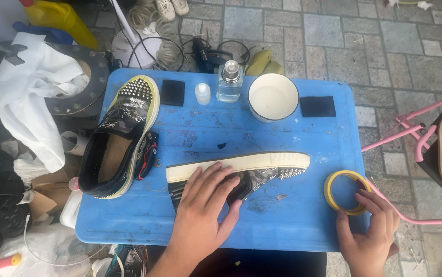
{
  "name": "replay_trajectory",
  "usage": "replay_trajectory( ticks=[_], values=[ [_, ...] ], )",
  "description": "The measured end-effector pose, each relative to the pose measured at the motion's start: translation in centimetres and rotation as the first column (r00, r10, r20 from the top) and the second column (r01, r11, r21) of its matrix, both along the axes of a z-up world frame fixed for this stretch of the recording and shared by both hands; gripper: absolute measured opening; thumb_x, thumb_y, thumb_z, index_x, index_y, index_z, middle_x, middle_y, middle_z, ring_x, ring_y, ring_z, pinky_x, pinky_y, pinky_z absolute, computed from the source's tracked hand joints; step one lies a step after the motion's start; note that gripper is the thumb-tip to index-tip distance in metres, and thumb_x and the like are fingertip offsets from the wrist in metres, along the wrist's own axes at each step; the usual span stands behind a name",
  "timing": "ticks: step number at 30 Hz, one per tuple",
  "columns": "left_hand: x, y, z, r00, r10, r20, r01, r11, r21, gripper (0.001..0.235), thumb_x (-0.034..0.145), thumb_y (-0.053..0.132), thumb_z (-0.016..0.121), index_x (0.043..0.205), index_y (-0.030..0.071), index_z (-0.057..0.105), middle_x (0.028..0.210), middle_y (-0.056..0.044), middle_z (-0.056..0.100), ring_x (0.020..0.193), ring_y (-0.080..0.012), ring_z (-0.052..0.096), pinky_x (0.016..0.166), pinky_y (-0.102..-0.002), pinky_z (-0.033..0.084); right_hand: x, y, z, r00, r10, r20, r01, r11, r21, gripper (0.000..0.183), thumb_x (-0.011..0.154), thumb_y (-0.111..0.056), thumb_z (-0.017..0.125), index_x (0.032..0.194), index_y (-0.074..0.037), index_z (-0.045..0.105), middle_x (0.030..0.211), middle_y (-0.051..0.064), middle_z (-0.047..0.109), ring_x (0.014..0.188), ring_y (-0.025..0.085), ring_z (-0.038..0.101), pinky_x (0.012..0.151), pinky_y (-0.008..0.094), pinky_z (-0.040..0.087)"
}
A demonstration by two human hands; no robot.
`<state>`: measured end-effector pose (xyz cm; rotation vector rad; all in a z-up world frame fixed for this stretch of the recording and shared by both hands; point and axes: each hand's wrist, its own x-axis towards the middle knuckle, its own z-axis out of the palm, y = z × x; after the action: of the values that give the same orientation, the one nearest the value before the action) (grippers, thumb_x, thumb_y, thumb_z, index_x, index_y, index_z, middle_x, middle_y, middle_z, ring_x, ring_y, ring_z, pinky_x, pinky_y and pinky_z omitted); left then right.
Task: The person applies yellow masking tape to the white midsole of a black studded shoe. They smooth the tape along the sole edge, rotate the shoe to cover different sections, and then place the shoe on the table. The person then picks up the second shoe and begins applying tape to its sole.
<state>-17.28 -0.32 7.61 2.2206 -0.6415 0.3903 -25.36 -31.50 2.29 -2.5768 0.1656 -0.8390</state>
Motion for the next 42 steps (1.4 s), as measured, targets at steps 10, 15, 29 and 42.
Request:
replay_trajectory(
  ticks=[10,15,29,42],
  values=[
    [-4.0,-0.9,-3.6,0.998,-0.028,0.056,0.040,0.975,-0.218,0.027,0.085,0.010,0.078,0.111,0.008,0.071,0.117,-0.008,0.070,0.112,-0.0293,0.068,0.101,-0.044,0.051,0.2,-1.4,-2.2,0.976,0.202,-0.079,-0.206,0.978,-0.041,0.025,0.083,-0.013,0.072,0.107,-0.006,0.068,0.125,0.012,0.066,0.133,0.037,0.058,0.122,0.053,0.036],
    [-4.1,-2.4,-4.3,0.978,-0.173,-0.114,0.124,0.929,-0.348,0.025,0.091,0.011,0.077,0.114,0.006,0.072,0.122,-0.011,0.073,0.115,-0.0301,0.073,0.102,-0.042,0.059,-0.7,-2.6,-10.3,0.880,0.425,0.211,-0.471,0.727,0.500,0.023,0.091,-0.020,0.069,0.111,-0.008,0.073,0.119,0.012,0.072,0.130,0.032,0.063,0.121,0.050,0.039],
    [-4.0,1.8,3.2,0.883,-0.447,-0.139,0.326,0.800,-0.503,0.052,0.094,0.014,0.071,0.143,0.002,0.059,0.152,-0.018,0.061,0.143,-0.0353,0.061,0.121,-0.042,0.048,-1.8,13.1,-7.6,0.661,0.576,0.482,-0.676,0.177,0.716,0.036,0.098,-0.001,0.069,0.132,0.006,0.057,0.120,0.024,0.071,0.107,0.025,0.074,0.099,0.040,0.059],
    [-3.4,0.9,3.5,0.925,-0.346,-0.160,0.230,0.841,-0.490,0.043,0.093,0.006,0.072,0.135,0.001,0.062,0.142,-0.018,0.066,0.130,-0.0314,0.068,0.106,-0.039,0.054,-1.0,10.2,-0.9,0.565,0.602,0.564,-0.590,-0.182,0.786,0.041,0.106,-0.011,0.057,0.140,0.011,0.052,0.115,0.025,0.072,0.102,0.028,0.071,0.092,0.041,0.060]
  ],
)
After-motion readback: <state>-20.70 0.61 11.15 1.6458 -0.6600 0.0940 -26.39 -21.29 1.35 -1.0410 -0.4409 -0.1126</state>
